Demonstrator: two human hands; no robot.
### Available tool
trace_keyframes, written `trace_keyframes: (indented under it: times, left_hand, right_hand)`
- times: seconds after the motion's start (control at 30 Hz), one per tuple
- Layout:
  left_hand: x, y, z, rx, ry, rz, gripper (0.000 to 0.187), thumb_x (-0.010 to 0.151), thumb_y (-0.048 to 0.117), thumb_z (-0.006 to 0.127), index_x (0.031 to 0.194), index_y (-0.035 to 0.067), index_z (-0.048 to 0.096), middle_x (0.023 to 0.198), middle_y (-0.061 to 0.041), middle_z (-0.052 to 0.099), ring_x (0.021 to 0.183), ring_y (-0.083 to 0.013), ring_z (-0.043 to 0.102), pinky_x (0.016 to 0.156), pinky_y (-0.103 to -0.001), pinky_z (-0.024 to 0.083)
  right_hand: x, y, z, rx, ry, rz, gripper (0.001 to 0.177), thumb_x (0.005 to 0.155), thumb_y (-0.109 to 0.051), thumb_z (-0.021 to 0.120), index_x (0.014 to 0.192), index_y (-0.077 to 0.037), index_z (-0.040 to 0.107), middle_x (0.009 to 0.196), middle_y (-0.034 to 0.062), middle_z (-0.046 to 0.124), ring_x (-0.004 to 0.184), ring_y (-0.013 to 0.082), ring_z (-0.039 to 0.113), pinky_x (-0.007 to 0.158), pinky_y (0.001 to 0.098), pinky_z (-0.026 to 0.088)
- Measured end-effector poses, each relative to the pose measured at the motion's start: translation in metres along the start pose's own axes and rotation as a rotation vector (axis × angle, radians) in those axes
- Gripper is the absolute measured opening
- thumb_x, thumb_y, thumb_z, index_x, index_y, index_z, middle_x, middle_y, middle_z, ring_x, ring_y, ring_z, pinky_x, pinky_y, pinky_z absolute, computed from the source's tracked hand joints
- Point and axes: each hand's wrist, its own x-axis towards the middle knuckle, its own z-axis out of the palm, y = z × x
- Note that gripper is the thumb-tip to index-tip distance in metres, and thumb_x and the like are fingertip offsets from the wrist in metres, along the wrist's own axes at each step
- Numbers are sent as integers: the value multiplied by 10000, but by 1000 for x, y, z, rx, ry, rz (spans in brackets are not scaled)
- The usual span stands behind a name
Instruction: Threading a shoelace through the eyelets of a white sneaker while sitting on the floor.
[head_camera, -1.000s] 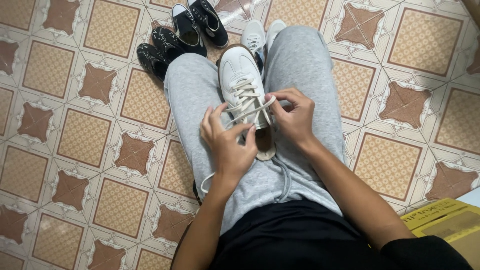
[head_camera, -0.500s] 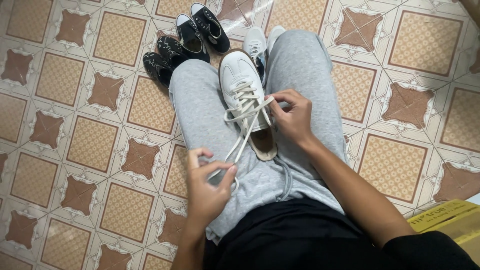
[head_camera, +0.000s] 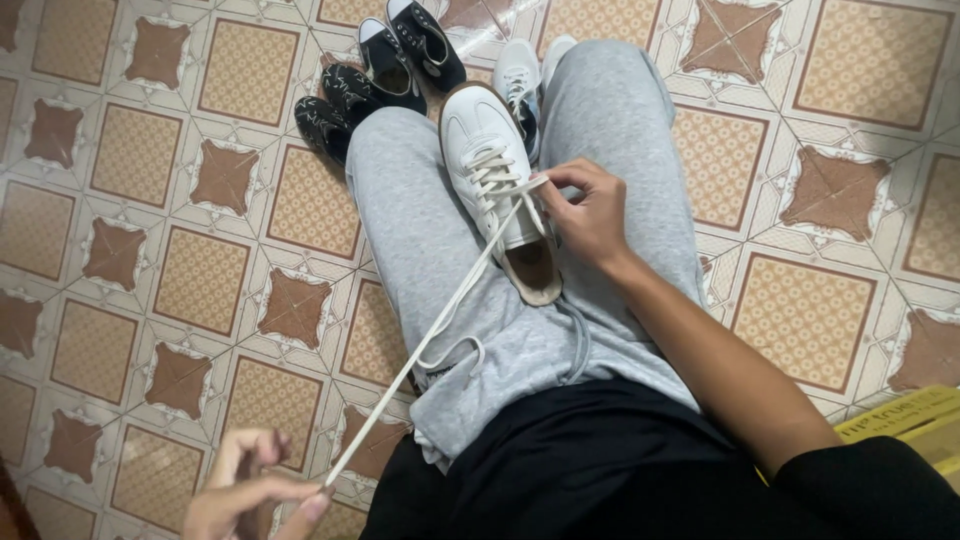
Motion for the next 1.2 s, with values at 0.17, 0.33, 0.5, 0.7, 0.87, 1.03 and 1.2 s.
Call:
trace_keyframes:
  times: [0.17, 0.33, 0.5, 0.7, 0.87, 1.03, 1.2]
  left_hand:
    - [-47, -146, -66, -120, 82, -267, 509, 406, -57, 974, 662, 41, 545, 898, -144, 615, 1126, -305, 697, 991, -517, 586]
    - [-58, -188, -88, -145, 58, -432, 668, 386, -88, 1011, 821, 54, 525, 908, -208, 650, 1157, -340, 734, 1010, -550, 559]
    - [-64, -172, -92, -206, 69, -488, 536, 437, -190, 861, 798, 39, 539, 1000, -256, 706, 1183, -312, 690, 1080, -538, 495]
    - [-58, -227, -130, -424, -336, 60, 306, 772, 257, 790, 639, 148, 537, 593, -3, 503, 603, -170, 538, 724, -386, 585]
    - [-89, -286, -182, -439, -331, -79, 424, 768, 125, 786, 480, 170, 478, 483, -71, 628, 575, -241, 680, 728, -478, 628]
    - [-92, -269, -177, -531, -338, -164, 574, 719, -132, 805, 537, 154, 342, 548, -74, 452, 477, -221, 530, 580, -384, 575]
    - [-30, -107, -99, -136, -546, 354, 238, 1003, 338, 575, 839, 207, 461, 635, 72, 527, 570, -71, 590, 671, -270, 654]
  right_hand:
    - [-2, 1, 4, -22, -7, -3, 83, 903, -64, 799, 935, 13, 801, 881, 84, 730, 689, 122, 602, 569, 226, 498]
    - [-2, -2, 6, -11, -28, 4, 80, 899, -70, 810, 925, 5, 801, 883, 97, 734, 680, 125, 609, 568, 225, 505]
    - [0, -3, 5, -30, -38, -26, 88, 901, -82, 795, 914, 5, 795, 880, 89, 730, 676, 123, 606, 563, 223, 507]
    - [2, -12, 6, -35, -66, -33, 79, 897, -74, 774, 909, 4, 776, 824, 88, 714, 705, 143, 621, 649, 257, 535]
    - [3, -15, 3, -72, -113, -60, 116, 877, -93, 769, 925, 12, 762, 844, 110, 711, 714, 169, 644, 645, 269, 553]
    - [-2, -11, 4, -145, -171, -138, 162, 898, -101, 748, 1010, 8, 705, 958, 128, 694, 818, 201, 679, 640, 282, 640]
    - [-15, -18, 4, -261, -226, -603, 254, 871, -241, 704, 1031, -51, 756, 1149, 114, 666, 1120, 291, 559, 969, 426, 505]
